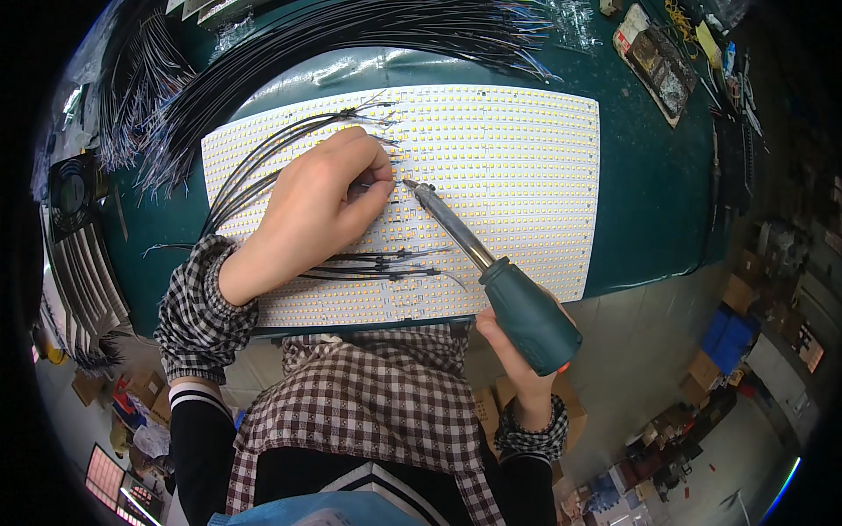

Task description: The person uses a soldering iron to attach black wires to a large LED panel. They repeatedly position wire ends onto the panel and apply the soldering iron to secure connections, working methodically across the surface.

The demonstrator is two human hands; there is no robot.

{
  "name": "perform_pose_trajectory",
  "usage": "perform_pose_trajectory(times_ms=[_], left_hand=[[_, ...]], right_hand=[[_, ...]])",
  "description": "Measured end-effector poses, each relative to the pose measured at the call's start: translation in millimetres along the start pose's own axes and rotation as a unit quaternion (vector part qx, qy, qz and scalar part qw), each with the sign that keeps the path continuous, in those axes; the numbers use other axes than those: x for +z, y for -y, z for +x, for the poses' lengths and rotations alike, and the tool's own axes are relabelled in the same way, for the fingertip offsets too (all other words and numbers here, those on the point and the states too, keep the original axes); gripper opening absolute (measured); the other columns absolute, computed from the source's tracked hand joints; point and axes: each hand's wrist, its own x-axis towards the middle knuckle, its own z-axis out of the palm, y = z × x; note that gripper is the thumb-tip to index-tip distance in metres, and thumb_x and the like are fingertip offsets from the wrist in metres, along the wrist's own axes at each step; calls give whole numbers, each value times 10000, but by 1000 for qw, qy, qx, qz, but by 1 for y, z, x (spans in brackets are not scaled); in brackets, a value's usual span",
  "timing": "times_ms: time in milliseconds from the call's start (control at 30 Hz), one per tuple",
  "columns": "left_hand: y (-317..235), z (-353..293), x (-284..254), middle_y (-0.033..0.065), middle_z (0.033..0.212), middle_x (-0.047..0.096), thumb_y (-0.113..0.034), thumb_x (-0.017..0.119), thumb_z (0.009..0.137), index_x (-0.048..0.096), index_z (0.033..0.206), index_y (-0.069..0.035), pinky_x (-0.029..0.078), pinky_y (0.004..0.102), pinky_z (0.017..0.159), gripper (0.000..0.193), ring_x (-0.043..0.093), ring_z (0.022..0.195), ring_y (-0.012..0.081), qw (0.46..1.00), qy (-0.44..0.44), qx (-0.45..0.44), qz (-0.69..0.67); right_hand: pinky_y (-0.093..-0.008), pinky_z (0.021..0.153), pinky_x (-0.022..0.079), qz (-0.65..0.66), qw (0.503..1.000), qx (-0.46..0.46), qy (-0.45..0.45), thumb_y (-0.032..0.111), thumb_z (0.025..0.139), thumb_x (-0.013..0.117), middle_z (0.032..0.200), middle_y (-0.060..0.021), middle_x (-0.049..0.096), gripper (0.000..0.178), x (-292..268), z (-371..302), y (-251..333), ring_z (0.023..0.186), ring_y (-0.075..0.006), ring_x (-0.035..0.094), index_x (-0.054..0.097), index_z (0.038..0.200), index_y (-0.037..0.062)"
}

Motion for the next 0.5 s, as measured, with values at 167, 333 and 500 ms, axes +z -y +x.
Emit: perform_pose_trajectory(times_ms=[167, 333, 500], left_hand=[[0, 0, 0, 116, 836, 608, -67, 654, 800, 609, 858, -28, 483, 372, 599, 83, 616, 698, 281, 1000, -2, 2, -2], [-3, 1, -1, 131, 833, 612, -59, 638, 793, 612, 837, -23, 499, 414, 655, 62, 624, 755, 324, 1000, 1, -10, -6], [-3, 1, -1, 138, 834, 615, -56, 631, 792, 614, 834, -22, 504, 434, 680, 57, 626, 782, 345, 1000, 4, -8, -7]], right_hand=[[-314, 743, 561, 73, 997, -3, 3, -68, 803, 736, 869, -123, 714, 266, 2, -1, 5, 801, -181, 686, 646, 1054, -70], [-321, 738, 558, 96, 995, 9, -4, -80, 820, 706, 868, -133, 708, 221, 4, -1, 6, 797, -193, 681, 642, 1031, -71], [-308, 713, 546, 102, 994, 21, -15, -63, 831, 699, 869, -127, 708, 160, 6, 0, 12, 755, -174, 661, 658, 985, -65]])
